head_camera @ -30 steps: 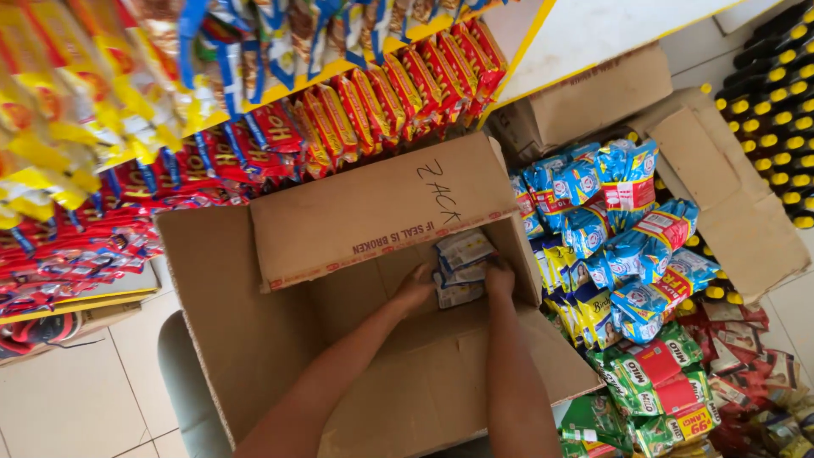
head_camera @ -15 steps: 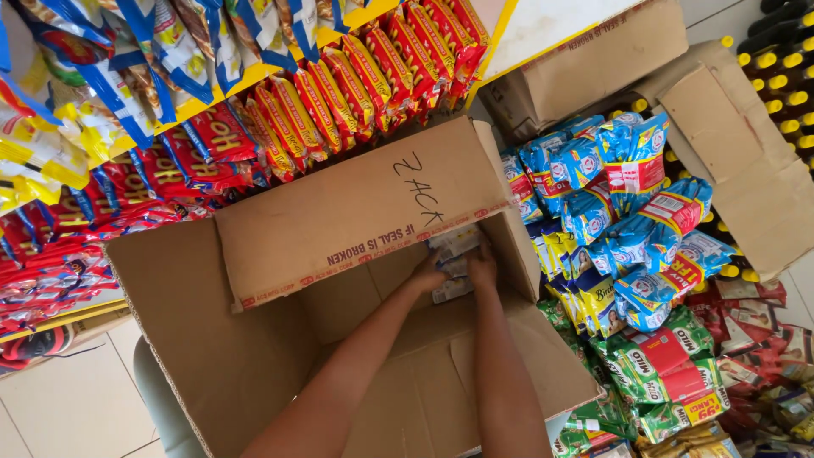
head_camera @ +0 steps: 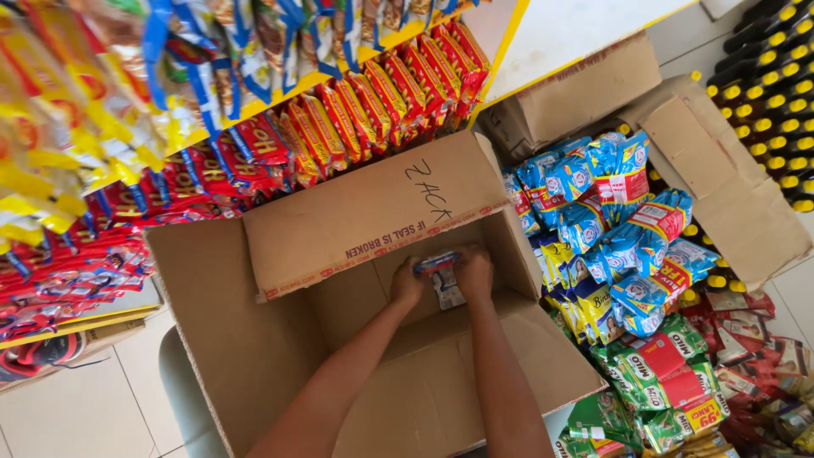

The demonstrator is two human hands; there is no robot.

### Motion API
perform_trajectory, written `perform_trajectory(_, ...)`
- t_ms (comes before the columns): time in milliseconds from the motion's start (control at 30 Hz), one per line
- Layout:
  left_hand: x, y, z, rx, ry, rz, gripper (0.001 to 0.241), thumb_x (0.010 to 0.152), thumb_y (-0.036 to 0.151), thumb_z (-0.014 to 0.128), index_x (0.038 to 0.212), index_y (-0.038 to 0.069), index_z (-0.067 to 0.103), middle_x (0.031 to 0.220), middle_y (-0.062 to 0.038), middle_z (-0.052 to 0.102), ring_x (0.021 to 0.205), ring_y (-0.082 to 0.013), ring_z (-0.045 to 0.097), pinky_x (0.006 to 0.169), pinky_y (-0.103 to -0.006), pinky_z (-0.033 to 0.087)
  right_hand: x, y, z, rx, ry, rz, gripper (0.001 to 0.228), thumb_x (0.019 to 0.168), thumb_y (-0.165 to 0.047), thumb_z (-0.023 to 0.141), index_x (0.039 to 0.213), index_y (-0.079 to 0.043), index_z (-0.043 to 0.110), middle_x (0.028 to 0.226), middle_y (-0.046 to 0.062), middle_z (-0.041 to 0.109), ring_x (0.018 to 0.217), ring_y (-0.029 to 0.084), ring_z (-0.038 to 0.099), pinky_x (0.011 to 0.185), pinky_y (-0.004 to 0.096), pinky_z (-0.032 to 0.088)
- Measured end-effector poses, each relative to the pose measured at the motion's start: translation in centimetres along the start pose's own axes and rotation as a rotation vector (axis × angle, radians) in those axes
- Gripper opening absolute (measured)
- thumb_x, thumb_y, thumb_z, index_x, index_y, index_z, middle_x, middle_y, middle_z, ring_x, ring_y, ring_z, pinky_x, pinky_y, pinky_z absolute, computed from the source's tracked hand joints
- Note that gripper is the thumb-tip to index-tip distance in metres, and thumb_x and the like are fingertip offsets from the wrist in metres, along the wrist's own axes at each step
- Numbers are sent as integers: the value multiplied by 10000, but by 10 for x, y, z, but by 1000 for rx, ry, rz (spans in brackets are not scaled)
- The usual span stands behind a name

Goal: Stock grocery items from cardboard boxes onto shelves in a grocery store.

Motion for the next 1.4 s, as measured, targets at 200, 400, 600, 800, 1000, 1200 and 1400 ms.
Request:
perform_trajectory(200,-51,14,-66,188,185,75,424,799,374,822,1125,135,695,1094,-204,701,1036,-406,657,865,-485,519,-18,-55,-25,-130,-59,-162,338,594,-146,864,926,-158,807,974,180,663,980,411,596,820,507,527)
perform_trajectory(400,-80,-13,-95,-168,190,169,457,878,342,749,1191,32,628,1018,-200,711,923,-368,707,821,-453,555,-44,-7,35,380,-488,38,329,740,-195,803,1037,-114,688,924,133,740,858,287,728,719,394,599)
perform_trajectory(600,-94,-28,-126,-285,236,26,383,866,270,768,1067,-3,589,873,-183,706,785,-312,694,739,-437,554,-63,-102,-4,100,-395,-144,353,856,-226,849,1122,-60,688,845,81,715,789,127,677,678,314,538)
perform_trajectory(800,-141,74,-232,-428,265,303,375,840,203,787,1090,4,593,869,-105,710,789,-200,681,743,-377,556,-63,-202,-74,468,-474,105,462,809,-165,857,1175,-59,596,802,112,706,681,142,621,545,300,458)
perform_trajectory(1000,-183,234,-386,-340,383,712,306,884,165,768,1119,18,640,938,-144,648,871,-282,618,797,-399,512,-43,-347,-165,714,-333,-53,278,826,-47,788,1065,-33,646,921,47,757,777,96,713,616,268,561)
perform_trajectory(1200,-160,346,-509,-93,686,944,371,865,181,789,1174,42,637,1028,-189,677,969,-410,625,855,-492,475,12,-460,-201,976,-18,-426,136,963,15,715,993,-38,594,877,81,714,719,143,709,670,278,584)
perform_trajectory(1400,-73,419,-576,-117,715,955,433,885,200,766,1277,60,648,1122,-160,724,1092,-391,608,930,-501,499,69,-559,-209,983,189,-542,163,1013,-31,708,934,-35,566,831,82,690,685,194,740,593,295,599)
Point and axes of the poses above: each hand's wrist, its own x-axis towards the middle knuckle, its own z-axis out of the palm, y = z × x, the point moved 4 cm from there along x, towards the middle knuckle
